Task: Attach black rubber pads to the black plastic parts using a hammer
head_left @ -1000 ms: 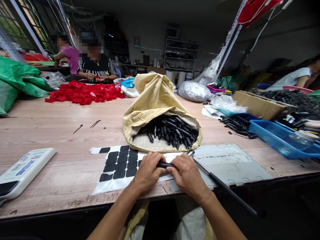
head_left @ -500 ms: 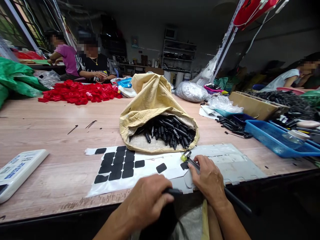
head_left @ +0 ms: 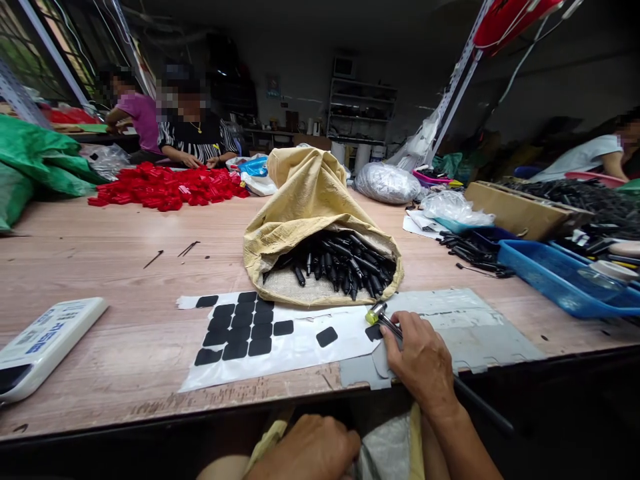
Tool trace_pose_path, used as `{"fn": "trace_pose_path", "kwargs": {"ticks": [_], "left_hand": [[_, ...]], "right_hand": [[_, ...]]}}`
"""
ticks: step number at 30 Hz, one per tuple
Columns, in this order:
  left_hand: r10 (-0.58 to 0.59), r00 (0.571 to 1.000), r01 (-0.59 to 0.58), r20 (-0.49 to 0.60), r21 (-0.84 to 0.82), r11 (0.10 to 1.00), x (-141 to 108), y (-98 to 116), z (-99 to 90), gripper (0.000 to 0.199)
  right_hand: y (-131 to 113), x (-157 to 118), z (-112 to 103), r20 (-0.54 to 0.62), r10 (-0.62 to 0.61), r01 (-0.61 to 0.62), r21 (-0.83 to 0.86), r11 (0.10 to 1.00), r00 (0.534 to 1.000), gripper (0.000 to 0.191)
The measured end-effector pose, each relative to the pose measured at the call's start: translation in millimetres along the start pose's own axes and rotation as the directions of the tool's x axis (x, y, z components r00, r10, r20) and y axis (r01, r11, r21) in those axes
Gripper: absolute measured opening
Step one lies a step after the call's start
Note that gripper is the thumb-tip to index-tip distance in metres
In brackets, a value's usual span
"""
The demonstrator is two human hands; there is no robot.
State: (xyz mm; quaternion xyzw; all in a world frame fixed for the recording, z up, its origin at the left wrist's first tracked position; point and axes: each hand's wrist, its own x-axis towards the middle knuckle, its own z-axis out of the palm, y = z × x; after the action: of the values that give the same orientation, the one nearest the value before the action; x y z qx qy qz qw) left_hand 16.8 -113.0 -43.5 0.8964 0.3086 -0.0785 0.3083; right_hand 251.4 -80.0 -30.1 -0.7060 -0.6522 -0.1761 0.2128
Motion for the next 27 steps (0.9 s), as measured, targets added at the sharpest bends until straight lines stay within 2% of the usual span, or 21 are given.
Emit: {"fn": "trace_pose_path", "kwargs": {"ticks": [1,2,3,4,5,8,10,13,18,21,24,27], "left_hand": [[0.074,0.996,-0.077,-0.055,-0.069,0.995,-2.8,3.9,-20.5,0.020],[0.101,0.983,-0.121,-0.156,-0.120,0.985,-3.9,5.5,-43.0,0.019],[0.075,0.965,-0.110,-0.252,-0.128,0.986,-2.9,4.1,-66.2,0.016],[0.003,0.932,-0.041,-0.361,-0.098,0.994,0.7,-0.9,-88.8,0.018],[-0.080,0.882,0.059,-0.465,-0.061,0.996,6.7,-9.4,-109.7,0.021],[-0.221,0.695,0.355,-0.685,0.059,0.933,32.6,-49.2,-154.8,0.038],[-0.227,0.693,0.446,-0.684,0.160,0.881,48.0,-76.2,-168.4,0.042],[-0.213,0.724,0.445,-0.656,0.208,0.871,59.0,-100.9,-172.2,0.041],[-0.256,0.698,0.491,-0.669,0.187,0.851,54.2,-106.1,-171.1,0.018],[-0.267,0.687,0.474,-0.676,0.137,0.870,44.2,-92.0,-169.2,0.011],[-0.178,0.714,0.277,-0.677,0.040,0.960,33.1,-63.3,-156.2,0.011],[-0.052,0.763,0.086,-0.645,0.021,0.996,28.9,-35.7,-130.9,0.012]], "right_hand": [[-0.1,0.0,0.3,-0.001,0.001,-0.001,-0.004,1.000,1.000,0.013],[-0.3,0.0,0.5,-0.002,0.002,-0.002,-0.007,1.000,1.000,0.013],[-0.5,0.2,0.5,-0.003,0.002,-0.002,-0.009,1.000,1.000,0.012],[-0.8,0.3,0.5,-0.006,0.002,-0.002,-0.011,1.000,1.000,0.012],[-1.2,0.5,0.3,-0.009,0.002,-0.002,-0.013,1.000,1.000,0.012],[-2.0,0.9,-0.3,-0.019,0.001,-0.002,-0.012,1.000,1.000,0.011],[-2.4,1.1,-0.8,-0.022,0.002,-0.002,-0.004,1.000,1.000,0.011],[-3.0,1.2,-1.6,-0.022,0.000,0.000,0.005,1.000,1.000,0.011],[-3.4,1.6,-2.5,-0.018,0.004,-0.004,0.007,1.000,1.000,0.010],[-2.6,1.5,-1.5,-0.024,-0.003,0.003,0.008,1.000,1.000,0.010],[-2.6,1.2,-0.9,-0.023,-0.002,0.002,0.008,1.000,1.000,0.011],[-3.1,0.8,-1.4,-0.022,0.006,-0.006,0.011,1.000,1.000,0.010]]}}
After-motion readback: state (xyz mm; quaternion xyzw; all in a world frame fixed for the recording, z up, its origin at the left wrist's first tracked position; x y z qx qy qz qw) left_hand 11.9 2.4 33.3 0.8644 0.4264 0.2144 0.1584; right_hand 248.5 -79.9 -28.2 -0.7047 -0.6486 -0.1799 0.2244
